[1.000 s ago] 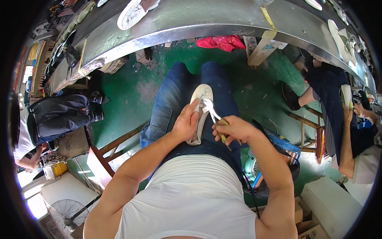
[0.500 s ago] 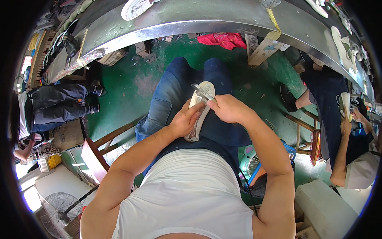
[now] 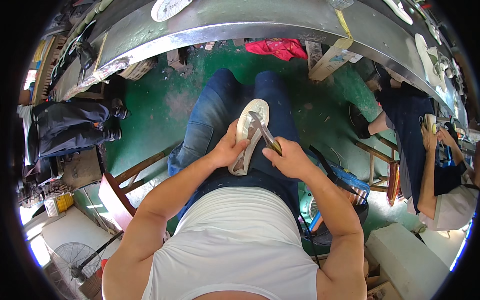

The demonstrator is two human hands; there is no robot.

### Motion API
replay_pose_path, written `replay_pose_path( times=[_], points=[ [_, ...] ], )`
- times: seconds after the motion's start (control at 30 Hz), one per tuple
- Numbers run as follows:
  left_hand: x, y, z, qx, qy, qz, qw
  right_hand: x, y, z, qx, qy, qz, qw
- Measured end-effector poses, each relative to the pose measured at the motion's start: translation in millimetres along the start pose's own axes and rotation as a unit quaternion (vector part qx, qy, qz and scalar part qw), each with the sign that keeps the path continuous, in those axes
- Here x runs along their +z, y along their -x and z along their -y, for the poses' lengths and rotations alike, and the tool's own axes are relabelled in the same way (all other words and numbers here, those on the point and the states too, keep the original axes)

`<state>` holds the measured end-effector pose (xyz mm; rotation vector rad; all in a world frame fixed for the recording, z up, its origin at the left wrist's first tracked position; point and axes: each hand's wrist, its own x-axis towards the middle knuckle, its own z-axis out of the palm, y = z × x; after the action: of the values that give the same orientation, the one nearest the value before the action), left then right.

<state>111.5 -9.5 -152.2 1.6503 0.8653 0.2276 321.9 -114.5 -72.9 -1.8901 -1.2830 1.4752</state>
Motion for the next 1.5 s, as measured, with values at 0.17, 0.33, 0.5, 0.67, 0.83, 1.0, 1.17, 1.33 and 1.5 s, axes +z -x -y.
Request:
replay_pose_path(
  times=[0.17,0.33,0.5,0.67,0.83,1.0,1.17,1.33,1.5],
  points=[
    [-3,-21,-3,-0.075,0.209,0.032,0.975,-31,-3,-26,0.120,-0.203,0.158,0.959],
    [0,-26,1,-0.067,0.231,0.054,0.969,-58,-17,-34,0.144,-0.336,0.255,0.895],
    [3,-26,-2,-0.061,0.234,0.068,0.968,-87,-35,-29,0.155,-0.307,0.353,0.870],
    [2,-29,-5,-0.075,0.284,0.085,0.952,-98,-47,-37,0.150,-0.254,0.390,0.872],
    [3,-30,-4,-0.070,0.315,0.081,0.943,-103,-51,-22,0.181,-0.274,0.391,0.860],
    [1,-29,0,-0.061,0.258,0.070,0.961,-87,-51,-17,0.178,-0.242,0.380,0.875],
    [-1,-32,8,-0.067,0.350,0.081,0.931,-5,-25,-37,0.075,-0.173,0.098,0.977],
    [-7,-34,3,-0.103,0.303,0.088,0.943,-28,-12,-28,0.125,-0.266,0.178,0.939],
    [-2,-33,8,-0.092,0.333,0.087,0.935,-62,-24,-35,0.197,-0.340,0.315,0.864]
  ],
)
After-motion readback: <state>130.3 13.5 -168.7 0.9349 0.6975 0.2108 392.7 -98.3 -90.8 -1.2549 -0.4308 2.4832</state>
